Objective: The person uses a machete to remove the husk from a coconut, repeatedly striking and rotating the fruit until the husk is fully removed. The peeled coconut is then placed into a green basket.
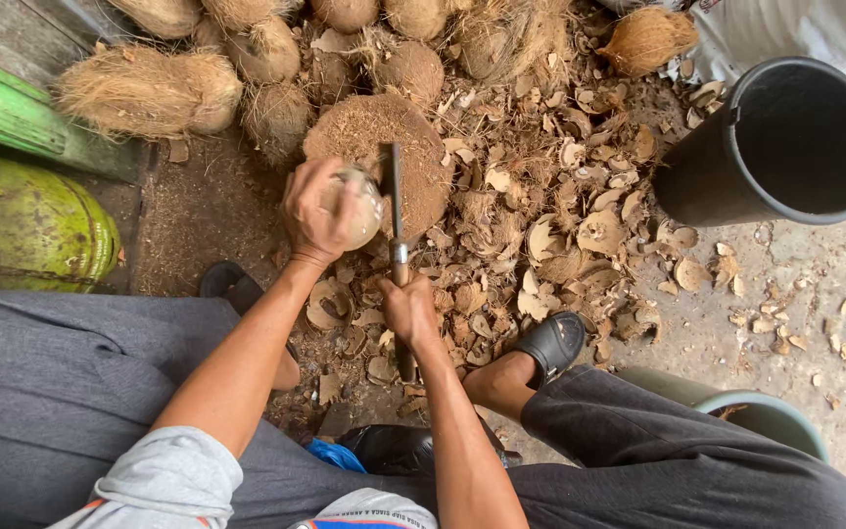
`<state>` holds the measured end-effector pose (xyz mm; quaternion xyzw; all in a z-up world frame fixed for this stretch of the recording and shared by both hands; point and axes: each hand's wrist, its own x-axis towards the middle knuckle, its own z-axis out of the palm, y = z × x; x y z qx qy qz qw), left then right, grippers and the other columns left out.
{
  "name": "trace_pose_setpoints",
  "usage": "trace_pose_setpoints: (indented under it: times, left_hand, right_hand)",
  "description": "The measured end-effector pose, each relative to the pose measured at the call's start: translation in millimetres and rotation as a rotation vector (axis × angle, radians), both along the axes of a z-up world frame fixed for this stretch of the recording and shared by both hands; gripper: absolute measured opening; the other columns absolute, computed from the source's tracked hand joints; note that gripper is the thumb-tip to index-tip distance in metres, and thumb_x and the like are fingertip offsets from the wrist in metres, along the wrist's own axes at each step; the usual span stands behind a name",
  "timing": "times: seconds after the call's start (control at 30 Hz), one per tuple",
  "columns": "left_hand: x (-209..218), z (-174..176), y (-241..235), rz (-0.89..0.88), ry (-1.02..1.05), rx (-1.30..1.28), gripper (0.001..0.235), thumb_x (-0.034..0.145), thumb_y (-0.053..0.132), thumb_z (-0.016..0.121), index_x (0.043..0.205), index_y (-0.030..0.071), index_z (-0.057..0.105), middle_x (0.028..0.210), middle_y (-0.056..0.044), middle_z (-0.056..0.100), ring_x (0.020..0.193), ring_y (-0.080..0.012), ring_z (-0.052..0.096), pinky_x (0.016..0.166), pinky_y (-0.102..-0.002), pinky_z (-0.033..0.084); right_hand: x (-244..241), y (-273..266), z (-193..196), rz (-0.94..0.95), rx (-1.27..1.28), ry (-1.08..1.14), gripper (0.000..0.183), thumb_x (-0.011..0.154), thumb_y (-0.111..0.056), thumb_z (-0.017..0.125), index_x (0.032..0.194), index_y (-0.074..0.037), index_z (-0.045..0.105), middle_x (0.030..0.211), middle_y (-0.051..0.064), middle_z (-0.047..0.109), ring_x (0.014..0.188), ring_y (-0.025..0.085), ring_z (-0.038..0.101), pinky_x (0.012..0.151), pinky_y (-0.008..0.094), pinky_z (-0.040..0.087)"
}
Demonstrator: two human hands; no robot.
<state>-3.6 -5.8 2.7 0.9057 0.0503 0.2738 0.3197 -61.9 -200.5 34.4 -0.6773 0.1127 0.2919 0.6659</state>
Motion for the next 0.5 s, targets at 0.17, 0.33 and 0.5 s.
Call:
trace_pose_setpoints:
  times: [0.17, 0.33, 0.5]
  left_hand:
    - [-0.7, 5.9, 4.6, 0.006, 0.038, -0.021, 0.048, 0.103, 0.052, 0.053, 0.125, 0.011, 0.067, 0.121, -0.013, 0.067, 0.109, -0.0281, 0.066, 0.090, -0.043, 0.057]
    - [-7.2, 3.1, 6.0, -0.004, -0.009, -0.015, 0.050, 0.104, 0.051, 0.053, 0.129, 0.010, 0.066, 0.124, -0.013, 0.066, 0.112, -0.0284, 0.065, 0.095, -0.044, 0.055]
    - [-0.8, 11.4, 6.1, 0.029, 0.077, -0.040, 0.048, 0.101, 0.052, 0.058, 0.124, 0.011, 0.069, 0.120, -0.013, 0.067, 0.110, -0.0290, 0.064, 0.091, -0.044, 0.054]
  right_hand:
    - [4.2, -3.1, 8.0, 0.050, -0.110, -0.029, 0.031, 0.099, -0.027, 0.065, 0.074, -0.011, 0.055, 0.056, 0.001, 0.054, 0.038, 0.009, 0.043, 0.034, 0.026, 0.041]
    - [-0.2, -0.3, -0.2, -0.167, 0.186, -0.345, 0.034, 0.102, -0.020, 0.069, 0.076, -0.005, 0.055, 0.062, 0.005, 0.057, 0.042, 0.012, 0.047, 0.037, 0.030, 0.046]
    - [-1.5, 9.5, -7.6, 0.155, -0.179, 0.164, 0.018, 0.099, -0.023, 0.062, 0.089, -0.007, 0.061, 0.059, -0.001, 0.054, 0.041, 0.011, 0.043, 0.035, 0.029, 0.039]
